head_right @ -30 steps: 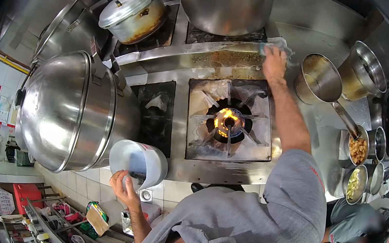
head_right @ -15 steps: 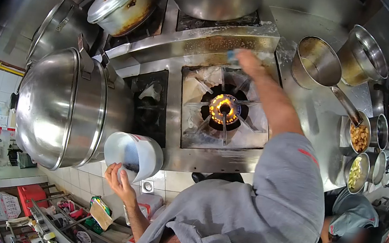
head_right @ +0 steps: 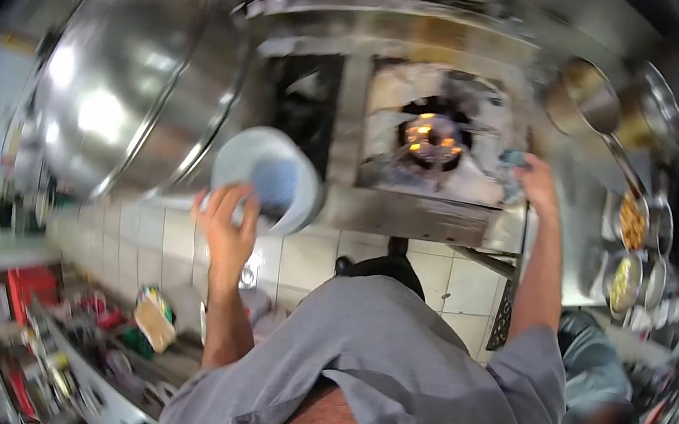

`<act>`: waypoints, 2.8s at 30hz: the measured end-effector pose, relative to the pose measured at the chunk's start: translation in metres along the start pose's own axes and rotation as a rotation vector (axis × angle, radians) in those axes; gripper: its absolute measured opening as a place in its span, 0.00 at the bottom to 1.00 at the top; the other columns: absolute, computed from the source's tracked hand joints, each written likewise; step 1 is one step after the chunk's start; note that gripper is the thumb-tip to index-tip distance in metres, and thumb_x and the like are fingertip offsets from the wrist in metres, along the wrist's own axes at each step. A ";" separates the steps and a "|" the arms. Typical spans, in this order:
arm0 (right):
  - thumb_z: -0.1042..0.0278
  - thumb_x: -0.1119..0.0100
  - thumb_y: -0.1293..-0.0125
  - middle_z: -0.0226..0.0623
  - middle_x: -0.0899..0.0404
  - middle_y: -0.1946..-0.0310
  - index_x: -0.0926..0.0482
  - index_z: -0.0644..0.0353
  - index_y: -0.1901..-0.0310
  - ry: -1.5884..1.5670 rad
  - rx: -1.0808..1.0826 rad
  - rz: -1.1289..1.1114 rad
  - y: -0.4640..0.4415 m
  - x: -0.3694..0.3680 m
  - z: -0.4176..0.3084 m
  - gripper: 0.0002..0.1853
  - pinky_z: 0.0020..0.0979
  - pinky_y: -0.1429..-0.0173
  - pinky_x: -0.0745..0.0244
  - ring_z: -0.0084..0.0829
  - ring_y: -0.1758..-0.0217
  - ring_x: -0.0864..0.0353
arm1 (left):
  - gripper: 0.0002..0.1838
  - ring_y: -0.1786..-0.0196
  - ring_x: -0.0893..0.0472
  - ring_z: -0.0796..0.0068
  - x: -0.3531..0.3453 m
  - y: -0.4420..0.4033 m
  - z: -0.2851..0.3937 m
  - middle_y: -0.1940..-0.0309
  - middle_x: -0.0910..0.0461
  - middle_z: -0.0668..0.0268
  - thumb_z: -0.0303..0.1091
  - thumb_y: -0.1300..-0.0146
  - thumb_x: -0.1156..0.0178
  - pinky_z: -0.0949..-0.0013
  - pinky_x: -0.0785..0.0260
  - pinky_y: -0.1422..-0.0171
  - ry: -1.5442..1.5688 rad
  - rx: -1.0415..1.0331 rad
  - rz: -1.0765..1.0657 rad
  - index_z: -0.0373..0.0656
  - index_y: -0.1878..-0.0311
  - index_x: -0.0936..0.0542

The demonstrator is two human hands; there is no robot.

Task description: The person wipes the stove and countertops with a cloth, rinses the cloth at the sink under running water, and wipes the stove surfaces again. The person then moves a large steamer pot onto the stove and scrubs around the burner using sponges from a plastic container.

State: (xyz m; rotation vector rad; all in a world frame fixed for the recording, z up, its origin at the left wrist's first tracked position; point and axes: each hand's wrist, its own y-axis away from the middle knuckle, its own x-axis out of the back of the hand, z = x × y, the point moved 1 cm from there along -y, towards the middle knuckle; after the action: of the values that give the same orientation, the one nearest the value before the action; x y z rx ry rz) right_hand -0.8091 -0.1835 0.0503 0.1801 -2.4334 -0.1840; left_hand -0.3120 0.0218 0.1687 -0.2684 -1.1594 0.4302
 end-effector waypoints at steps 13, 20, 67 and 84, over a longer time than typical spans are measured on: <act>0.73 0.45 0.49 0.45 0.24 0.64 0.19 0.59 0.64 0.558 1.065 -0.385 0.101 -0.231 -0.371 0.10 0.42 0.58 0.23 0.44 0.60 0.20 | 0.14 0.55 0.27 0.61 -0.002 0.028 -0.020 0.61 0.26 0.58 0.18 0.46 0.43 0.63 0.37 0.45 0.417 -0.038 0.365 0.37 0.55 0.26; 0.65 0.43 0.47 0.45 0.24 0.48 0.21 0.58 0.51 1.040 0.829 -1.086 0.056 -0.320 -0.365 0.20 0.43 0.48 0.26 0.43 0.50 0.22 | 0.14 0.51 0.29 0.62 -0.010 0.048 -0.017 0.57 0.28 0.58 0.22 0.41 0.44 0.61 0.38 0.42 0.419 0.055 0.335 0.36 0.51 0.29; 0.64 0.51 0.36 0.46 0.27 0.55 0.25 0.59 0.53 0.340 0.714 0.275 -0.213 -0.086 -0.136 0.13 0.44 0.42 0.33 0.47 0.47 0.29 | 0.23 0.44 0.33 0.58 -0.062 0.046 -0.008 0.50 0.32 0.53 0.45 0.32 0.63 0.53 0.42 0.38 0.310 0.299 0.547 0.35 0.48 0.30; 0.74 0.54 0.41 0.59 0.22 0.62 0.28 0.64 0.49 0.416 0.010 -0.018 -0.049 -0.020 0.006 0.17 0.50 0.52 0.27 0.56 0.57 0.22 | 0.21 0.43 0.32 0.59 -0.059 0.047 -0.007 0.49 0.30 0.54 0.41 0.31 0.63 0.56 0.44 0.35 0.275 0.202 0.492 0.34 0.47 0.30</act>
State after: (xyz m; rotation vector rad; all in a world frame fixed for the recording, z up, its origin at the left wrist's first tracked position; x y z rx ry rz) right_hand -0.7938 -0.2272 0.0247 0.2208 -2.0199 -0.1273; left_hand -0.3339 0.0368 0.0975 -0.4240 -0.7661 0.9075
